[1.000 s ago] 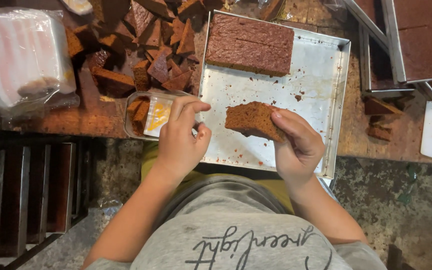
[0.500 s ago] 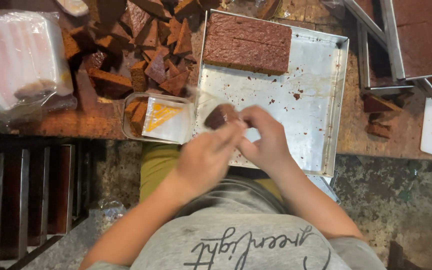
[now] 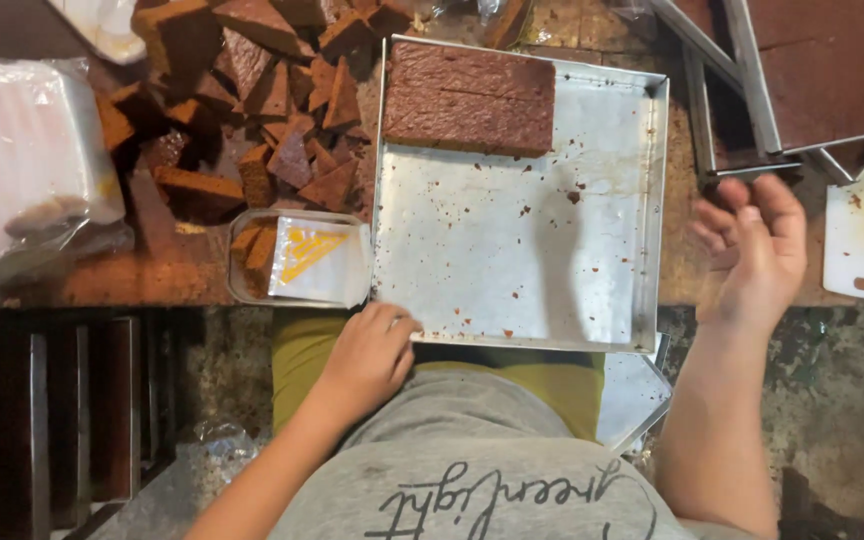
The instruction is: Transferring cut cake pieces from a baking tray to a container and a pile on the workbench.
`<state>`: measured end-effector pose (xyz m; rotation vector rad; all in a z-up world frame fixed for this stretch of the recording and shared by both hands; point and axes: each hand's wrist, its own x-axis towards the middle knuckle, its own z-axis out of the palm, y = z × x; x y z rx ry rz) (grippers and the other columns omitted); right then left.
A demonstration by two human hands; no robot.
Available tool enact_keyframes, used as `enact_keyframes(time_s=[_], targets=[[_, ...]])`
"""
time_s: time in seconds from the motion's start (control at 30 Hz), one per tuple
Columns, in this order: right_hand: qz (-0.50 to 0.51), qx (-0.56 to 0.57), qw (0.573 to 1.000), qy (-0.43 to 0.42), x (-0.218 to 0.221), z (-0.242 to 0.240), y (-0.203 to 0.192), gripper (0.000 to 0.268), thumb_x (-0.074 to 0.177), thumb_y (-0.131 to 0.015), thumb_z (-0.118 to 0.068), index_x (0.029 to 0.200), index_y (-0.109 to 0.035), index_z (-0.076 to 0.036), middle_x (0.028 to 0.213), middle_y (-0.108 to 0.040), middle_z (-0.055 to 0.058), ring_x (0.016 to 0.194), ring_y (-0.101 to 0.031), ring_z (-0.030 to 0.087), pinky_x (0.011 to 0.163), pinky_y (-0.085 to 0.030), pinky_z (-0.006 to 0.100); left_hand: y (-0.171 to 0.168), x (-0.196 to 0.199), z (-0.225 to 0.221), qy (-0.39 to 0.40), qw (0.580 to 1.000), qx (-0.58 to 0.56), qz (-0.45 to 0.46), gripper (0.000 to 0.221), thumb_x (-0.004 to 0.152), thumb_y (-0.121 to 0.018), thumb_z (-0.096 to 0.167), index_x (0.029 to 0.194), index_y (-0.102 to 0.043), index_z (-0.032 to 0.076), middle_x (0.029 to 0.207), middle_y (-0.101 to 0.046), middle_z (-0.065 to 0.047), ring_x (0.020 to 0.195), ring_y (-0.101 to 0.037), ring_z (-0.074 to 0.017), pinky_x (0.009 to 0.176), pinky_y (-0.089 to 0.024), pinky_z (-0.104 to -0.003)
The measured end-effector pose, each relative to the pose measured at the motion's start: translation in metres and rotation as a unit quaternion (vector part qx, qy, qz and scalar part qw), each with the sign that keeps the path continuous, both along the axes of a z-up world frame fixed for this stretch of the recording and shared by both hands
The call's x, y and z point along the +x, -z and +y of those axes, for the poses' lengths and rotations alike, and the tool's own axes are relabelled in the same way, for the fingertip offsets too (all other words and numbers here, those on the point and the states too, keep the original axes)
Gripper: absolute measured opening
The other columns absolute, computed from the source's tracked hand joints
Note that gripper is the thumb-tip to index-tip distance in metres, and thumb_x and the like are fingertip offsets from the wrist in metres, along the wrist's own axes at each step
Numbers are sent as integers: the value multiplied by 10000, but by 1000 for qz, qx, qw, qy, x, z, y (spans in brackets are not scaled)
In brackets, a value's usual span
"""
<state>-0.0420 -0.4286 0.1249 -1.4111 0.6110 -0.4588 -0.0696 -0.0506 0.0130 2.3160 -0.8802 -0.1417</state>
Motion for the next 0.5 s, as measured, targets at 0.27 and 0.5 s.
enact_keyframes(time_s=[0.27,0.5], targets=[[235,145,935,-223,114,-13,127,849,931,-376,-650,1554,-365,-74,1440,-551,162,1162,-664,352,910,-574,477,23,-10,20,-32,999,31,-24,154,870,-635,216,747,-561,160,727,-578,-34,742,-565,-292,756,-374,-445],[347,-151,910,-167,266,12,190,993,825,-403,-811,1485,-413,-70,1524,-458,173,1383,-485,375,993,-491,487,29,-15,30,-39,999,7,29,121,937,-619,224,854,-625,136,856,-637,-48,849,-606,-280,745,-413,-417]])
